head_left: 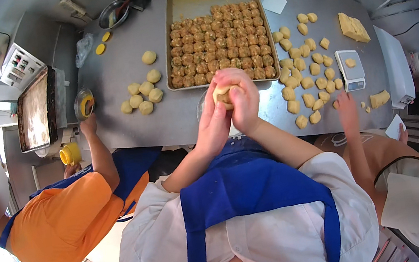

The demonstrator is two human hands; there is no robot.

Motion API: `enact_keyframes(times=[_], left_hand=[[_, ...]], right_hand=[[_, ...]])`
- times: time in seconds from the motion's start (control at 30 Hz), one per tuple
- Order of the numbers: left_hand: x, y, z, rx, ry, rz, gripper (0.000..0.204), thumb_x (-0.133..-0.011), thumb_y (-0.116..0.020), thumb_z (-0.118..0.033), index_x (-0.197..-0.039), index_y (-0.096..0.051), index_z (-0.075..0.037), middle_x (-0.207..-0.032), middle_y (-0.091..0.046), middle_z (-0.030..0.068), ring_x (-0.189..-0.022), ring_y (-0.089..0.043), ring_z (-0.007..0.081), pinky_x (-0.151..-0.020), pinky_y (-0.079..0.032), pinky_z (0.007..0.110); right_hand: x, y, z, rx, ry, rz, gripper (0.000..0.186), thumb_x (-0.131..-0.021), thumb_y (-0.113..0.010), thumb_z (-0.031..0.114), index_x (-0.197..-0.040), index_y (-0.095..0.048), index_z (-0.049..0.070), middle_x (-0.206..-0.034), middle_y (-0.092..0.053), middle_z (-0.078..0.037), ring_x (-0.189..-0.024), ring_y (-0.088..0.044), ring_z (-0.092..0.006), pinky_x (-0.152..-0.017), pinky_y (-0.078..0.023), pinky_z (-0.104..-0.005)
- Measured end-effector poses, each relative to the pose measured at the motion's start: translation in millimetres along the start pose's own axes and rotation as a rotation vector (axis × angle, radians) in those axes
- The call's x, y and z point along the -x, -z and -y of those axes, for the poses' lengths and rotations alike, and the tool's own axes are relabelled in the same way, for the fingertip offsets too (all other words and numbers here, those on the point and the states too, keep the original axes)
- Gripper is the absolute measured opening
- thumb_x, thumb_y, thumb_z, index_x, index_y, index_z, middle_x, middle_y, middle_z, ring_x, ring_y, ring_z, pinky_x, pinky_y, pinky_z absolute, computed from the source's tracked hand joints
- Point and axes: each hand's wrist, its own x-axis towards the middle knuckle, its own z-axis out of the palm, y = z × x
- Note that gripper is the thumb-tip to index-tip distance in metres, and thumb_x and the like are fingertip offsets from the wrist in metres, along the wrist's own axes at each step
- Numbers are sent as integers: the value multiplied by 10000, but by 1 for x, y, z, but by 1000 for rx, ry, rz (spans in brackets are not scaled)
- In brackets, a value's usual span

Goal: The person prepares stuffed dough balls by hand, flattening pieces of dough, adding filling, closing the dough around it, and rolling the result into a sphere before placing it on a tray.

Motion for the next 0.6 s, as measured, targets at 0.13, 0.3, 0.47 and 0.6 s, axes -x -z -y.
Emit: enact_keyframes(times=[0.13,0.3,0.47,0.6], left_hand=[[-3,21,-14,-96,33,76,499,-1002,-310,-95,-1491,-228,-37,-1451,-371,164,-1381,-374,269,-1146,-322,394],[0,8,-12,-75,122,87,550,-965,-292,-74,-1504,-193,-26,-1487,-331,166,-1402,-349,268,-1163,-295,393],[-4,2,0,-171,-33,103,574,-978,-335,-95,-1522,-159,-42,-1499,-313,158,-1413,-330,264,-1157,-298,392],[-11,16,-15,-104,70,66,582,-969,-342,-88,-1522,-164,-47,-1503,-314,156,-1402,-350,271,-1154,-303,392]], right_hand=[[-18,15,13,175,123,420,189,-808,-573,65,-965,-675,37,-1094,-685,-145,-1138,-616,-327,-978,-461,-459],[-10,17,0,335,342,320,119,-797,-558,72,-848,-665,64,-958,-712,-103,-989,-679,-285,-956,-474,-459],[-3,-5,8,136,124,-24,215,-813,-514,80,-950,-670,23,-963,-698,-143,-977,-664,-322,-972,-456,-469],[-19,19,11,182,186,291,299,-829,-541,92,-1091,-660,13,-1047,-687,-143,-1067,-637,-340,-1009,-434,-481]])
